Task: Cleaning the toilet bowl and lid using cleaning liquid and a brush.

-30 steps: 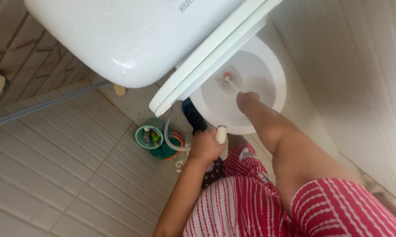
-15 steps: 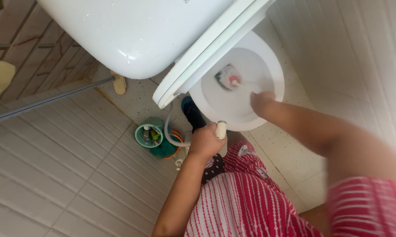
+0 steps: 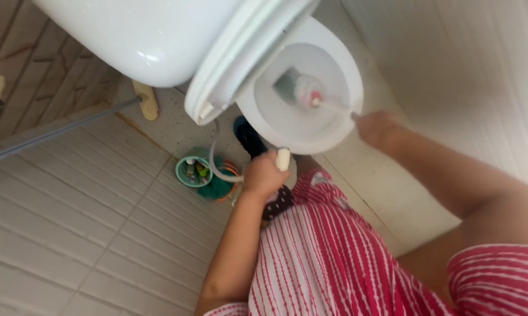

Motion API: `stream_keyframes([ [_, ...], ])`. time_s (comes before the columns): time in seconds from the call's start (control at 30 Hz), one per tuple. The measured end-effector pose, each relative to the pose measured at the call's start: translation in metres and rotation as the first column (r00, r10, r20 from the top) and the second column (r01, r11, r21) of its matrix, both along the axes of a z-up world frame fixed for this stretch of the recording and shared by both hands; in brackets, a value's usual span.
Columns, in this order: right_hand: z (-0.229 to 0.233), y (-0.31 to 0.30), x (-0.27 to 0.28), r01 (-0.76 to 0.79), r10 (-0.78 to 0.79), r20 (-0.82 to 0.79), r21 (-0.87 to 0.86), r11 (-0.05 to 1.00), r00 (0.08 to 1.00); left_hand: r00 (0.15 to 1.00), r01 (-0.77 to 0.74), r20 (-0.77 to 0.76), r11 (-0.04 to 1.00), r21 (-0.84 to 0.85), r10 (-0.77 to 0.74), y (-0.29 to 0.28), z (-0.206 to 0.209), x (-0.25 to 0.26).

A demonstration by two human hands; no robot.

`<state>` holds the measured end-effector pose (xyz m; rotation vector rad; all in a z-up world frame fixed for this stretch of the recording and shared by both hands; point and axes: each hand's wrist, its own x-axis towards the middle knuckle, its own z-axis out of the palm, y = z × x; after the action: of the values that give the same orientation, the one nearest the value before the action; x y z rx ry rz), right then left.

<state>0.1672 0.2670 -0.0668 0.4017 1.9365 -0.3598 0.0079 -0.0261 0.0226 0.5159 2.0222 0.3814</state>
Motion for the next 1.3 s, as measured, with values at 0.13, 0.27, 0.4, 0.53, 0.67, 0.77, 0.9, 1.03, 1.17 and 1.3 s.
stream_keyframes([
  [0.13, 0.084, 0.003, -0.001, 0.085, -0.095, 0.136, 0.078, 0.993, 0.986, 0.999, 0.039, -0.024, 0.999, 0.018, -0.039, 0.016, 0.022, 0.001],
  [0.27, 0.038, -0.049, 0.070, 0.288, -0.281, 0.081, -0.096, 0.953, 0.956, 0.998, 0.050, -0.026, 0.998, 0.033, -0.050, 0.024, 0.040, 0.002],
  [0.4, 0.042, -0.094, 0.042, 0.557, -0.550, 0.117, -0.297, 0.775, 0.827, 0.997, 0.071, -0.022, 0.997, -0.007, -0.071, 0.021, 0.047, 0.008],
  [0.53, -0.024, -0.059, 0.078, 0.261, -0.264, 0.006, -0.174, 0.949, 0.964, 0.996, 0.071, -0.058, 0.997, 0.027, -0.069, 0.016, 0.049, 0.005],
  [0.67, 0.081, -0.006, 0.012, -0.140, 0.114, 0.251, 0.090, 0.986, 0.961, 0.995, 0.042, -0.094, 0.999, 0.034, -0.039, 0.005, 0.040, 0.006],
  [0.77, 0.085, -0.016, 0.014, -0.014, -0.003, 0.132, 0.132, 0.991, 0.991, 0.996, 0.051, -0.081, 0.998, 0.026, -0.048, 0.007, 0.048, 0.005],
  [0.9, 0.021, -0.093, 0.041, 0.029, -0.032, -0.029, -0.101, 0.994, 0.999, 0.995, 0.059, -0.085, 0.998, 0.016, -0.057, 0.006, 0.043, 0.007],
  [1.03, 0.063, -0.116, -0.018, 0.542, -0.553, 0.066, -0.328, 0.774, 0.830, 0.994, 0.083, -0.067, 0.996, -0.021, -0.084, 0.010, 0.050, 0.005],
  [1.17, 0.048, -0.081, 0.013, 0.439, -0.426, 0.106, -0.183, 0.880, 0.899, 0.998, 0.040, -0.046, 0.999, -0.015, -0.040, 0.010, 0.056, 0.000],
  [1.3, 0.052, -0.038, 0.029, 0.040, -0.046, 0.193, 0.036, 0.999, 0.980, 0.996, 0.046, -0.073, 0.999, 0.005, -0.046, 0.005, 0.051, -0.002],
])
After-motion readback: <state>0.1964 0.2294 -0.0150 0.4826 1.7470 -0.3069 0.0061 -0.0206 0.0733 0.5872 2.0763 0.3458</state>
